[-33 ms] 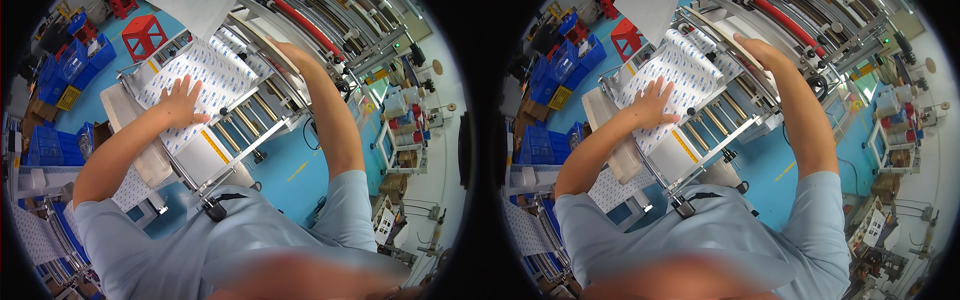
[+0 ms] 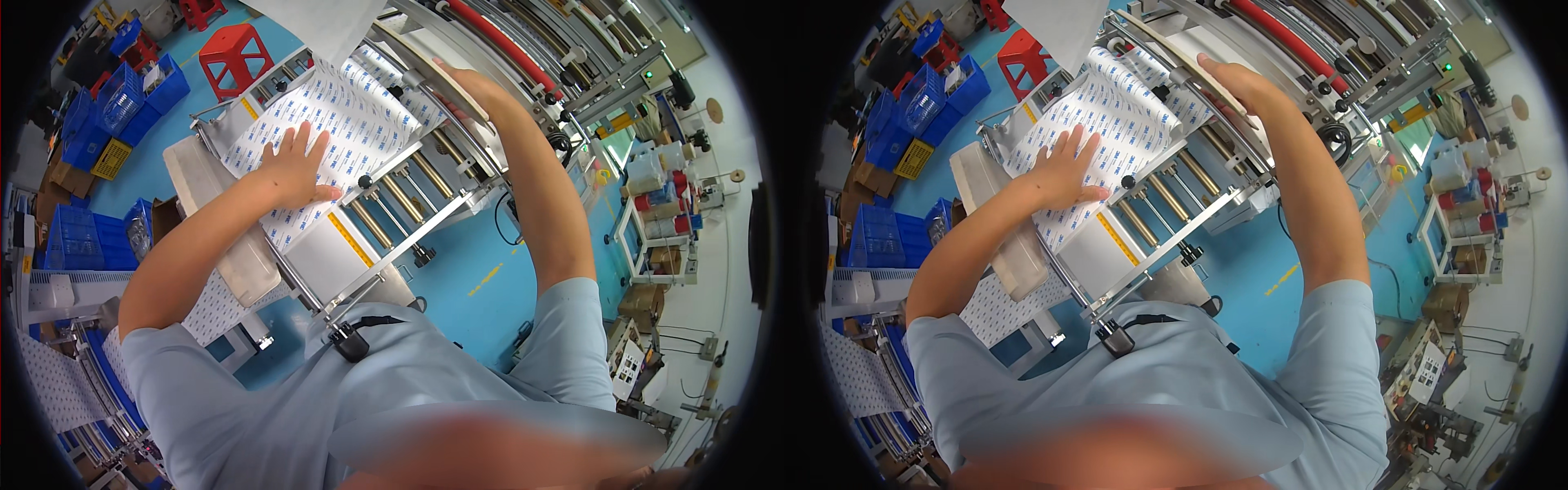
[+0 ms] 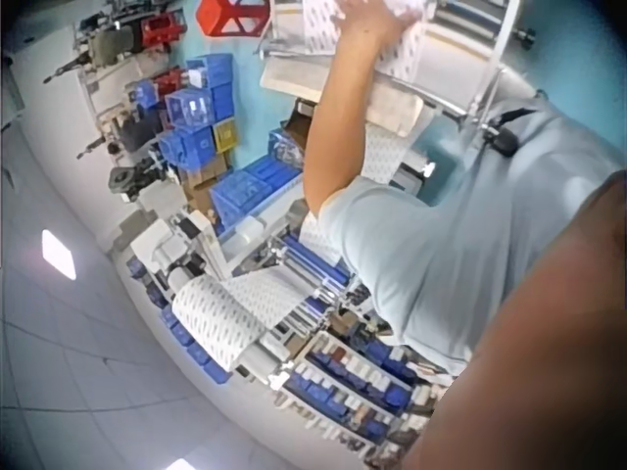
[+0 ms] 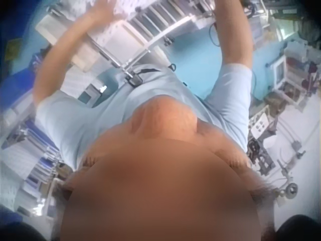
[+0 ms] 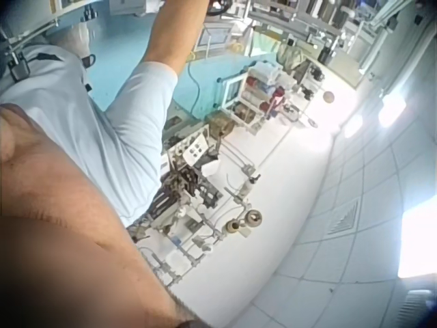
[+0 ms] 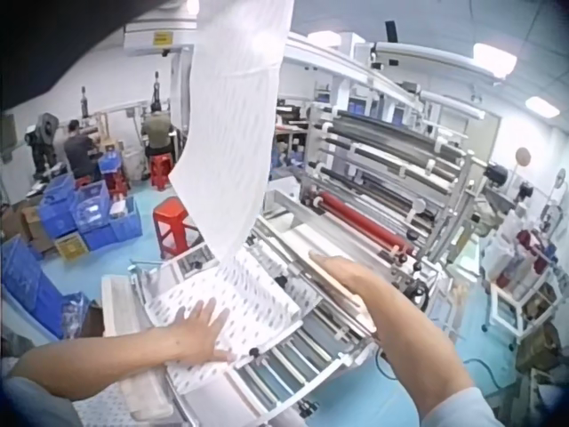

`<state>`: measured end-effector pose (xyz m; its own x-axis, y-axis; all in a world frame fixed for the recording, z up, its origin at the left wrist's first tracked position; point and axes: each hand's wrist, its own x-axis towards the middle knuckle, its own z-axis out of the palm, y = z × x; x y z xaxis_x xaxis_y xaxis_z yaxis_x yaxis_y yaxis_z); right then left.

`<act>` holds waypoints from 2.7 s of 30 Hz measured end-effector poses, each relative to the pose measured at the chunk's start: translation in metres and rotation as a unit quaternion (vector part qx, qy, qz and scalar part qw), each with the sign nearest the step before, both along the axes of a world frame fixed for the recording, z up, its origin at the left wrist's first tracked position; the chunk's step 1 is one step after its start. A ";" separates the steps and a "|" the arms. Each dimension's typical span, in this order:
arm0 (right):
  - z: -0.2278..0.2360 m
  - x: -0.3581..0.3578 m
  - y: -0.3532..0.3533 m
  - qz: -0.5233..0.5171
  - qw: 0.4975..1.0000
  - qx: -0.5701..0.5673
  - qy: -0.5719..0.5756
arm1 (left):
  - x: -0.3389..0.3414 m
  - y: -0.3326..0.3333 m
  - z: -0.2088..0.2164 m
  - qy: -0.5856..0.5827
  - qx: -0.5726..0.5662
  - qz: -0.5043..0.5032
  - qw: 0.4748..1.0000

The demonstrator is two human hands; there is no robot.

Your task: Operating a die-cutting machine to process and weed 3M adhesive labels.

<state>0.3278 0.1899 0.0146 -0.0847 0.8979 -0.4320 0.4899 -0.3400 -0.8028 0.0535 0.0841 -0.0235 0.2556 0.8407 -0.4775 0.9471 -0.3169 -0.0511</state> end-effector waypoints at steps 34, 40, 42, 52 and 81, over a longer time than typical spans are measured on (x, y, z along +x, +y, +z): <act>-0.007 -0.020 0.036 0.093 0.996 0.005 0.016 | 0.029 0.022 -0.019 -0.129 0.146 0.090 0.977; -0.013 -0.019 0.039 0.097 0.993 0.005 0.060 | 0.026 0.028 -0.025 -0.135 0.111 0.090 0.980; -0.023 -0.014 0.050 0.115 0.987 -0.020 0.114 | 0.029 0.029 -0.023 -0.128 0.105 0.085 0.982; -0.024 -0.017 0.051 0.067 0.987 -0.019 0.142 | 0.025 0.025 -0.025 -0.104 0.106 0.068 0.987; -0.018 0.014 0.084 0.071 0.850 0.329 -0.405 | 0.023 0.023 -0.020 -0.090 0.105 0.065 0.988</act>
